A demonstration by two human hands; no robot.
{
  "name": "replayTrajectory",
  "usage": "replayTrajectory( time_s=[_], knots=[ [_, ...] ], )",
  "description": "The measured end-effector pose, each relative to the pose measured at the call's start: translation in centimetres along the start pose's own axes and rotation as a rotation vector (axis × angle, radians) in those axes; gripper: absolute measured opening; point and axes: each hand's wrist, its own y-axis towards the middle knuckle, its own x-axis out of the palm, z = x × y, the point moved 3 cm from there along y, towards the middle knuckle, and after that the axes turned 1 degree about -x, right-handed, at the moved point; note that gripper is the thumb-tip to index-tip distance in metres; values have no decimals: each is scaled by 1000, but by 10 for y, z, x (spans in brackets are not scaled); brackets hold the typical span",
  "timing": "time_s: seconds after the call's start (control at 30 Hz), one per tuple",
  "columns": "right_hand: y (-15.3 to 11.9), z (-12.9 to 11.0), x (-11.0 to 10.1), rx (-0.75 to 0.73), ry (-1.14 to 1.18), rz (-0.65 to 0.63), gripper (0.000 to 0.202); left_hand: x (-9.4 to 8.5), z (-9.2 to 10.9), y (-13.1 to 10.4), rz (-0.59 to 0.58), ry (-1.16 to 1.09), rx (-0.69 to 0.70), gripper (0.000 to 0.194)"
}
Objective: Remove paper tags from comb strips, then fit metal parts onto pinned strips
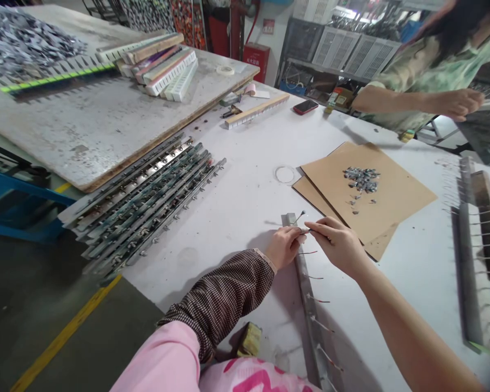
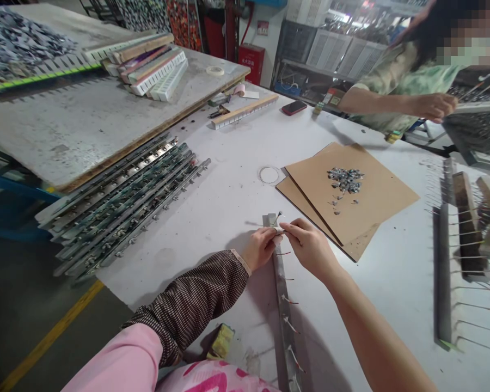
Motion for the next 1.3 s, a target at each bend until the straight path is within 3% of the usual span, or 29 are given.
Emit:
replayTrajectory(
  time_s=[0.33, 0.6, 0.83, 1.17, 1.3],
  knots=[
    [3, 3, -1, 3, -43, -72, 29, -1, -1, 0, 16, -30, 24, 23],
    [2, 7, 11, 33, 33, -170, 33, -3, 1, 0, -6, -1, 4, 23],
    [-3, 27, 13, 346, 452, -27, 33, -3, 1, 2, -22, -18, -15, 22],
    [-8, 22, 38, 472, 634, 55, 27, -1, 0, 2, -18, 55, -37, 19],
    [-14, 28, 35, 662, 910, 169, 32, -8, -1, 11, 0, 63, -29, 20]
  ],
)
